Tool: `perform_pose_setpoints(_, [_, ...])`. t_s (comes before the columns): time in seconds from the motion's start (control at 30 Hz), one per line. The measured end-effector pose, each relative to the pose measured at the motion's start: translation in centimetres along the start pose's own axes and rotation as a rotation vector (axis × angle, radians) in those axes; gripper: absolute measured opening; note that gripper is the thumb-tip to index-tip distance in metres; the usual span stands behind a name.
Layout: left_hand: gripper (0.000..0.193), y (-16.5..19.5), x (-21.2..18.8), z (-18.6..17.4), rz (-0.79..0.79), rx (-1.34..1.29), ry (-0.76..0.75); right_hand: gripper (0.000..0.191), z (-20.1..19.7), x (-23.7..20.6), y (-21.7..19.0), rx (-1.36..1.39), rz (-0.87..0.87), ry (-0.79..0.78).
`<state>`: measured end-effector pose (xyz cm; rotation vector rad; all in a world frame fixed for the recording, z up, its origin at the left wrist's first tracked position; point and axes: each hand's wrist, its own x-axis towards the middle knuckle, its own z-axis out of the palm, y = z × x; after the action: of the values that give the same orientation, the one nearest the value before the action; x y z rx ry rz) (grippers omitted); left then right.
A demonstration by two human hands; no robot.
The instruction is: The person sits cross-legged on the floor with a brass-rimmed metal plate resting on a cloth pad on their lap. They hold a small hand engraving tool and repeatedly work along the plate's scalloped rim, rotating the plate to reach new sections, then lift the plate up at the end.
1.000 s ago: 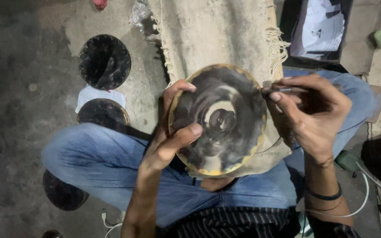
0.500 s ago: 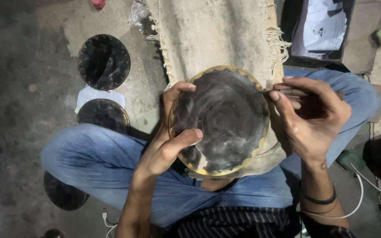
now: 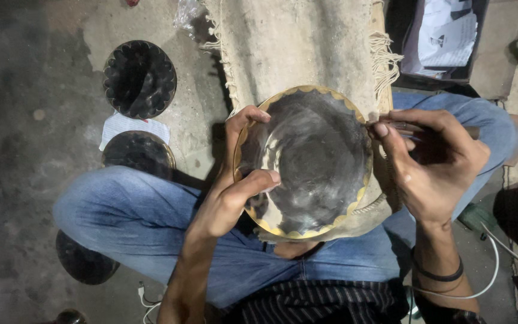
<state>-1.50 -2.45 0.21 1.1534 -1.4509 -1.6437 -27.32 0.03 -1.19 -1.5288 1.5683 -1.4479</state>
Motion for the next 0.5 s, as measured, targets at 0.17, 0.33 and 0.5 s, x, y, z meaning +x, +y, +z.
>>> perform_pose_setpoints(0.17, [0.079,0.0,-0.2,-0.1,0.006,-0.026,0.005,0.011,0.2,-0.1,0.0,-0.047,-0.055,-0.024])
perform_pose_setpoints(0.33, [0.077,-0.4,-0.1,-0.3,-0.040,-0.072,0.029,0.013,-0.8,1.0,-0.1,-0.153,-0.194,-0.168])
perform_pose_setpoints(0.5, [0.077,-0.7,-0.1,-0.5,-0.062,-0.083,0.043,0.011,-0.9,2.3,-0.3,-0.171,-0.257,-0.262])
